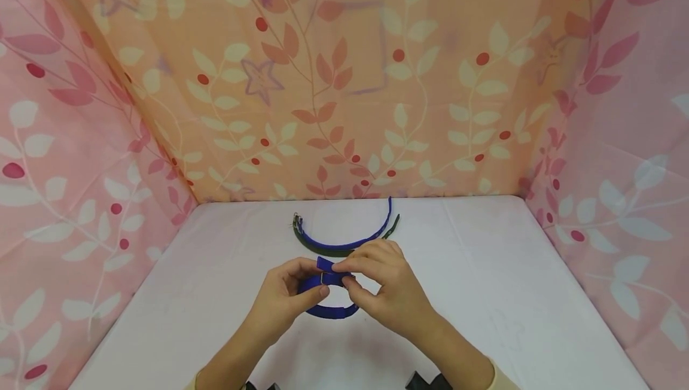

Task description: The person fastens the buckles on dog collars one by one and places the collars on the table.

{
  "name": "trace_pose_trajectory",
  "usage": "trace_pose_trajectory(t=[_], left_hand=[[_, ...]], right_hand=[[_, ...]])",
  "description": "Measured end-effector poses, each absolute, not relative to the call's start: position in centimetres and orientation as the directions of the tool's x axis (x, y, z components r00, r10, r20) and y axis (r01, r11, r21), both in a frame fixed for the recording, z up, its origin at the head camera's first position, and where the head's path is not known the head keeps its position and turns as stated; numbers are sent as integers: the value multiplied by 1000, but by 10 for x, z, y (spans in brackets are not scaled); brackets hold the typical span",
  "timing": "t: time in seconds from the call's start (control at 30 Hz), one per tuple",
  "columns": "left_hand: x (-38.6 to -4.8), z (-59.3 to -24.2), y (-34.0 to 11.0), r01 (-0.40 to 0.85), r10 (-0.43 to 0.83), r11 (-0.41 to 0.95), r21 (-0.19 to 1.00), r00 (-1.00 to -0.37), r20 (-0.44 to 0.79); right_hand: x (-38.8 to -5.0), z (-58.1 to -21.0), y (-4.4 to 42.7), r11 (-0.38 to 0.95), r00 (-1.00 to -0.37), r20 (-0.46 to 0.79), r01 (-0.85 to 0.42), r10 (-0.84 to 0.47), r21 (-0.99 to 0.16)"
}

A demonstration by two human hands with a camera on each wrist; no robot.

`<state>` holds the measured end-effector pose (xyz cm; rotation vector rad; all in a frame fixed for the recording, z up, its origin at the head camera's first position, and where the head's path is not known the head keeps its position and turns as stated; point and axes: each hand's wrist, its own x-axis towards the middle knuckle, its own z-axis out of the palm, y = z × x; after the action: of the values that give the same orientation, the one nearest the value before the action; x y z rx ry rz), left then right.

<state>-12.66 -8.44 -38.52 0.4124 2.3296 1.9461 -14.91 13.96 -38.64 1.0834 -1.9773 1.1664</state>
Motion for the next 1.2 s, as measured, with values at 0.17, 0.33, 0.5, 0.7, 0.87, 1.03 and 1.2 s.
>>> trace_pose_trajectory(t=[0.17, 0.33, 0.5, 0.7, 0.87, 1.03, 1.2], left_hand=[[-127, -385, -84, 148, 260, 141, 979, -960, 108], [-126, -385, -84, 143, 255, 137, 980, -961, 105], [-126, -386, -84, 144, 246, 137, 980, -963, 107], [-127, -388, -83, 152, 255, 122, 981, -960, 117], [-126, -390, -82, 158, 265, 97, 983, -956, 128], [-127, -393, -81, 180, 258, 112, 977, -955, 146], [-127, -395, -78, 181, 251, 126, 975, -957, 145]], right_hand=[[-150, -385, 140, 279, -468, 818, -878, -335, -389], [-151, -383, 140, 280, -451, 827, -886, -335, -370], [-151, -384, 140, 297, -451, 827, -884, -337, -361], [-151, -384, 140, 314, -435, 836, -888, -334, -336], [-150, -384, 139, 325, -432, 839, -887, -331, -329], [-150, -384, 139, 338, -435, 839, -883, -326, -326], [-150, -385, 139, 336, -424, 845, -887, -326, -316]])
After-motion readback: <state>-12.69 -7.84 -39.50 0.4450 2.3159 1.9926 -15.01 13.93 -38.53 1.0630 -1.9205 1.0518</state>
